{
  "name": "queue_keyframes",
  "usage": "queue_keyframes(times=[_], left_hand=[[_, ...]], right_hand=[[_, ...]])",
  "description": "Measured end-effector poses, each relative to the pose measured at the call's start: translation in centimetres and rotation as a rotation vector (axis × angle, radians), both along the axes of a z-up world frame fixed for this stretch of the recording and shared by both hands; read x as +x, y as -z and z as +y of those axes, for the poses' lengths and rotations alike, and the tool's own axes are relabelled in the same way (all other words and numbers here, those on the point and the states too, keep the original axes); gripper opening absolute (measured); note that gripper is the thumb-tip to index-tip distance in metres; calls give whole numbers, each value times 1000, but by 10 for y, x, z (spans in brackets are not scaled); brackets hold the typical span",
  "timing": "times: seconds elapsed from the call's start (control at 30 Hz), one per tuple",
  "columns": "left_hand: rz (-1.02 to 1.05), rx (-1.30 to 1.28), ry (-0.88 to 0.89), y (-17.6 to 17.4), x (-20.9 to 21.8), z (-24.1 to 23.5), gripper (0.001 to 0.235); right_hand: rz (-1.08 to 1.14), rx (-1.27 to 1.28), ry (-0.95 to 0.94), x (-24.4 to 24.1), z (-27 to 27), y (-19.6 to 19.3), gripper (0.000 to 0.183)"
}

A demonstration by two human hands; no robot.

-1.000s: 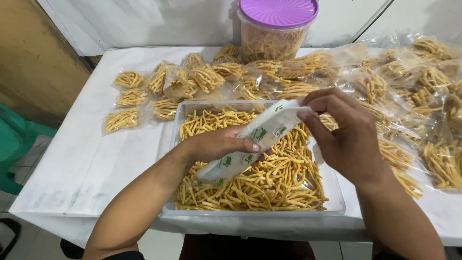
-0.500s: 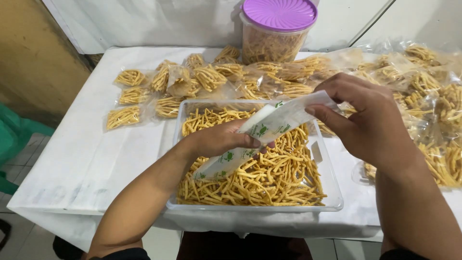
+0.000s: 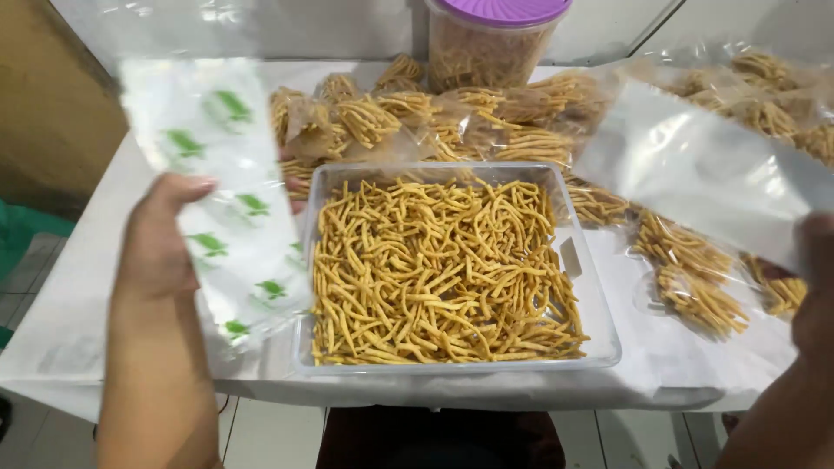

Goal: Packaging thin noodle-like snacks into small plastic bags from a large tray

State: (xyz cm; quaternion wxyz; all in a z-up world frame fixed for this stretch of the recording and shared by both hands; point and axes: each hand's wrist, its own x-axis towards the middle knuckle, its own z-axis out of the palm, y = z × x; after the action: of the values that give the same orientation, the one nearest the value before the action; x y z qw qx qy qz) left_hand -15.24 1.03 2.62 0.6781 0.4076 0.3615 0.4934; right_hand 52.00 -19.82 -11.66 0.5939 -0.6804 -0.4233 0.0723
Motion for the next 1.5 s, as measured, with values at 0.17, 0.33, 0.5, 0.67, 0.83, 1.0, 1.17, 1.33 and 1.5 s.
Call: queue_keyframes(times=[0.17,0.33,0.5,0.67,0.83,1.0,1.17,1.33,1.5], left_hand=[[390,-257,-479,44,-54,2,40],[762,-357,-171,93,-65,6,47],[1065,-266,-116,48,-16,-20,54],[1214,-166,-97,70,-15,-4,62],[1367,-47,-6,64,-18,-3,65],[1462,-41,59,74,-28,0,73],[1564,109,-73,78,-34,-10,78],[1669,100,-23,69,-14,-20,83],[1691,-42,151,73,-4,-10,89]], right_hand=[[113,-7,384,-174,-30,-22,23],[52,-337,468,-200,-53,7,20],[204,-490,462,-233,-49,-20,35],[316,-554,505,-256,-40,-43,39],[15,-1014,279,-205,-52,-24,44],[218,-1052,100,-187,-49,-23,16],[214,-948,117,-205,-43,-39,24],[2,-1177,156,-221,-34,-46,39],[-128,-1135,203,-214,-37,-36,38]])
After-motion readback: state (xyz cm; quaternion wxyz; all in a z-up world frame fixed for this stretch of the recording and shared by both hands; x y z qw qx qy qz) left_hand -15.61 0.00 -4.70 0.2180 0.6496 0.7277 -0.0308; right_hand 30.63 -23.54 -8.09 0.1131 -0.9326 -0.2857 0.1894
